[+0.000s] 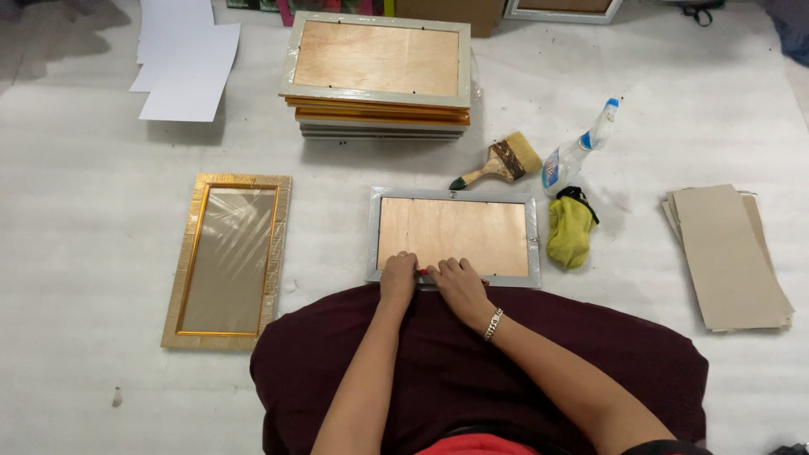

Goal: Cleaning a picture frame using a brush, spray cleaner, and a sponge after inserting artwork

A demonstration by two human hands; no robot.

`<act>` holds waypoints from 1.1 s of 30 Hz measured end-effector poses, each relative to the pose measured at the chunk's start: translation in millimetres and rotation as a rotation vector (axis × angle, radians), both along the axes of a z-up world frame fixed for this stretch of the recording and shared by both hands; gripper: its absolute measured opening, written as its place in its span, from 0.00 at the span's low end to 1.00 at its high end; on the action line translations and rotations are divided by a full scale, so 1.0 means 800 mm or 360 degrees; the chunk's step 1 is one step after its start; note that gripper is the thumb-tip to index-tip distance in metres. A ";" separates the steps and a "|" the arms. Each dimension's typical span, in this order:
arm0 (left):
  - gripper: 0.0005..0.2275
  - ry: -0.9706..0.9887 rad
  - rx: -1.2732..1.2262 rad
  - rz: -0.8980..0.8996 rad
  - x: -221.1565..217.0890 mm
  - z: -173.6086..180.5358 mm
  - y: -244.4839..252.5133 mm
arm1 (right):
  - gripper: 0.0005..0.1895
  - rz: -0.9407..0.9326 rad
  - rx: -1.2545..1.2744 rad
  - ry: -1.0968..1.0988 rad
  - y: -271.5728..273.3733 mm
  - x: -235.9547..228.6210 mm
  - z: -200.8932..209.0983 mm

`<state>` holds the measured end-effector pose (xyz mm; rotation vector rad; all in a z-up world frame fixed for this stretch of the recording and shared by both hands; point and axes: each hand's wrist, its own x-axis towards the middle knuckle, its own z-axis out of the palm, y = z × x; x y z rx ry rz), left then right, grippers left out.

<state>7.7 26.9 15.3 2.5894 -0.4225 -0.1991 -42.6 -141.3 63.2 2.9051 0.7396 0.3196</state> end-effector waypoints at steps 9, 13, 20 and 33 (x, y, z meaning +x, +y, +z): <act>0.05 -0.0206 -0.0013 -0.0034 -0.004 -0.016 0.000 | 0.10 -0.0056 -0.0063 -0.0117 0.005 -0.016 -0.019; 0.04 -0.0222 0.0015 0.0008 -0.007 -0.025 -0.002 | 0.10 -0.0113 0.0015 -0.0125 -0.007 -0.020 -0.012; 0.11 0.0040 -0.0118 0.0103 -0.015 -0.022 -0.007 | 0.20 -0.1054 0.1560 0.1196 -0.108 0.003 0.024; 0.27 0.0055 0.0179 -0.0185 -0.023 0.020 -0.039 | 0.27 -0.1324 0.2931 0.1166 -0.272 -0.068 -0.006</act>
